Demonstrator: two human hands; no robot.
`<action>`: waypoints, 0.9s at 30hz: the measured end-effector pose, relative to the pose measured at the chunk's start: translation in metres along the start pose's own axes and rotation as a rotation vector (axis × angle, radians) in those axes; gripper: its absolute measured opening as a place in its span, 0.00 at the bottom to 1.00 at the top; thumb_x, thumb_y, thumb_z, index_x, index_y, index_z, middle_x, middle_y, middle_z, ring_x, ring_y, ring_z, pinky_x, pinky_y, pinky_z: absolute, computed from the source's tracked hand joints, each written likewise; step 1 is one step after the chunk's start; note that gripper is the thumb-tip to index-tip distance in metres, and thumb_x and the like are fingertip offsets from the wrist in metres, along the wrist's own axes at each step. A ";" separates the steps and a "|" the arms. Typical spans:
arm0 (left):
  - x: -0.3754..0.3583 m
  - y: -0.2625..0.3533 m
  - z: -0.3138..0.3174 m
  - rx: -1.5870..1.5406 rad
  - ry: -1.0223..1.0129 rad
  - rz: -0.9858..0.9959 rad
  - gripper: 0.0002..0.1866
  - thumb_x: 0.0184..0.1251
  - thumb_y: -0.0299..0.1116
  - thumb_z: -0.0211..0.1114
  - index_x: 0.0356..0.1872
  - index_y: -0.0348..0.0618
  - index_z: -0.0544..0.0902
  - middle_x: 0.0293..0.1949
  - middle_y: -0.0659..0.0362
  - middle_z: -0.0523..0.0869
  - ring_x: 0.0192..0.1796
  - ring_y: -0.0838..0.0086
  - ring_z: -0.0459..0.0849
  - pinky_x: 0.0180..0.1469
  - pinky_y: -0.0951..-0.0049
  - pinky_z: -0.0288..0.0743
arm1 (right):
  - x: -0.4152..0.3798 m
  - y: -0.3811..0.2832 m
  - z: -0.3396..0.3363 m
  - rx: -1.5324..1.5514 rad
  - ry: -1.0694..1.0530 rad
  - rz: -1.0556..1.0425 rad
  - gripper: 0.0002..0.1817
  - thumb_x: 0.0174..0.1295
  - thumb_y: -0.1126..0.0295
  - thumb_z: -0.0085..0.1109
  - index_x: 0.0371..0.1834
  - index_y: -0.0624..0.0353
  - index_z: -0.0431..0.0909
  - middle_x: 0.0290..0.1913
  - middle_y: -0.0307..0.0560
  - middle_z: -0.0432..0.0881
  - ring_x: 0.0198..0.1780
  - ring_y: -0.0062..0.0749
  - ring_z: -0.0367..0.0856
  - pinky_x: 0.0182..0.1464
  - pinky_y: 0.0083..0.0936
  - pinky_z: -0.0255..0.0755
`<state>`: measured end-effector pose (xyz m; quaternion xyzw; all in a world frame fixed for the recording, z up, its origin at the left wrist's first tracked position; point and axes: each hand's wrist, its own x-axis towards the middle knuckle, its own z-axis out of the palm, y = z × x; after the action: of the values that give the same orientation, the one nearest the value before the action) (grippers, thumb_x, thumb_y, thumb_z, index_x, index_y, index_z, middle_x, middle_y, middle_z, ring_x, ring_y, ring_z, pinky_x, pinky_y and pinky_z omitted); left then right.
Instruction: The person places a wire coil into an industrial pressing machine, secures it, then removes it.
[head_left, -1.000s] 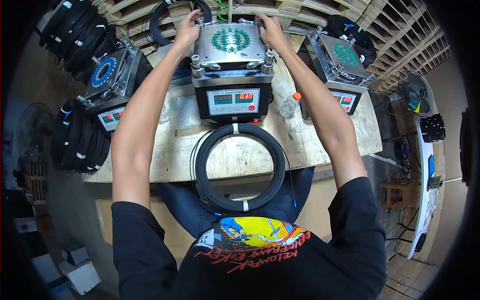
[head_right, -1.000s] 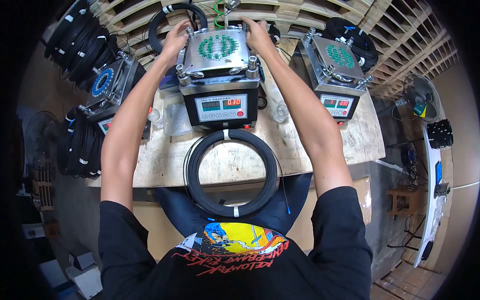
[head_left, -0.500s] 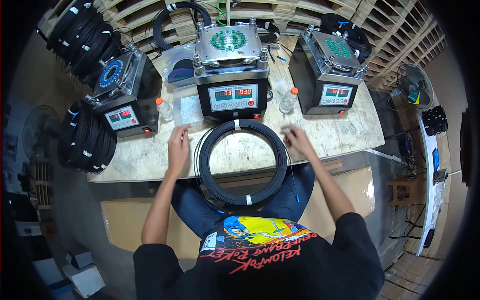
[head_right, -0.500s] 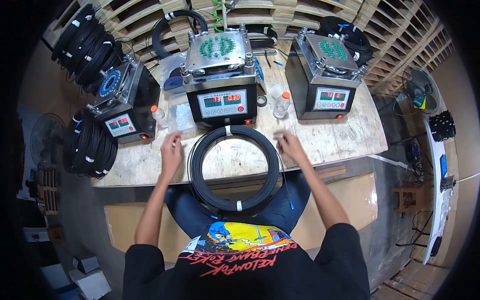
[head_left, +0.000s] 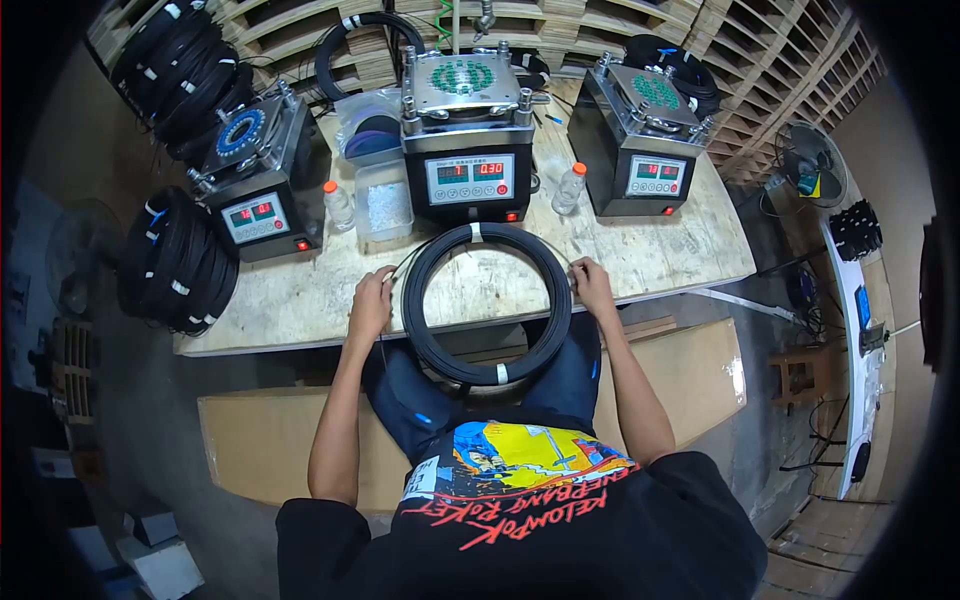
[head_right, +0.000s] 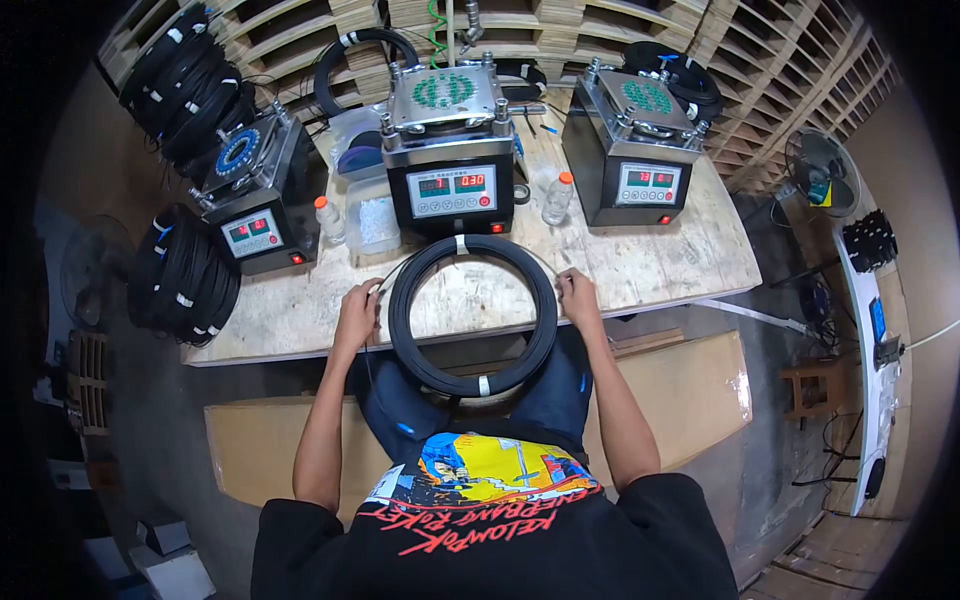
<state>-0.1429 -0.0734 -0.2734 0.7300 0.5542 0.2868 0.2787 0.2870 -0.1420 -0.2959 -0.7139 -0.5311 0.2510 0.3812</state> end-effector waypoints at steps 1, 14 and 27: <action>0.000 -0.003 -0.003 -0.038 -0.009 -0.052 0.16 0.71 0.24 0.57 0.57 0.39 0.81 0.40 0.39 0.83 0.46 0.43 0.82 0.52 0.52 0.74 | 0.005 0.002 -0.004 0.000 -0.007 0.052 0.08 0.71 0.73 0.53 0.42 0.69 0.80 0.30 0.59 0.86 0.33 0.44 0.87 0.37 0.35 0.77; -0.013 0.011 0.001 -0.116 -0.109 -0.181 0.29 0.66 0.46 0.67 0.60 0.34 0.79 0.44 0.36 0.85 0.58 0.48 0.82 0.58 0.56 0.76 | 0.005 0.004 0.006 0.036 -0.099 0.005 0.20 0.73 0.57 0.55 0.45 0.68 0.82 0.25 0.55 0.83 0.28 0.34 0.81 0.36 0.31 0.74; -0.037 0.012 0.009 0.172 -0.174 -0.152 0.42 0.52 0.42 0.73 0.69 0.41 0.70 0.47 0.34 0.79 0.50 0.37 0.83 0.54 0.50 0.79 | -0.025 -0.024 0.021 -0.193 -0.182 0.005 0.32 0.53 0.59 0.73 0.48 0.65 0.62 0.35 0.67 0.81 0.41 0.60 0.84 0.45 0.41 0.76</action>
<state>-0.1365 -0.1128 -0.2745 0.7293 0.6041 0.1520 0.2830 0.2494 -0.1569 -0.2898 -0.7228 -0.5836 0.2634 0.2601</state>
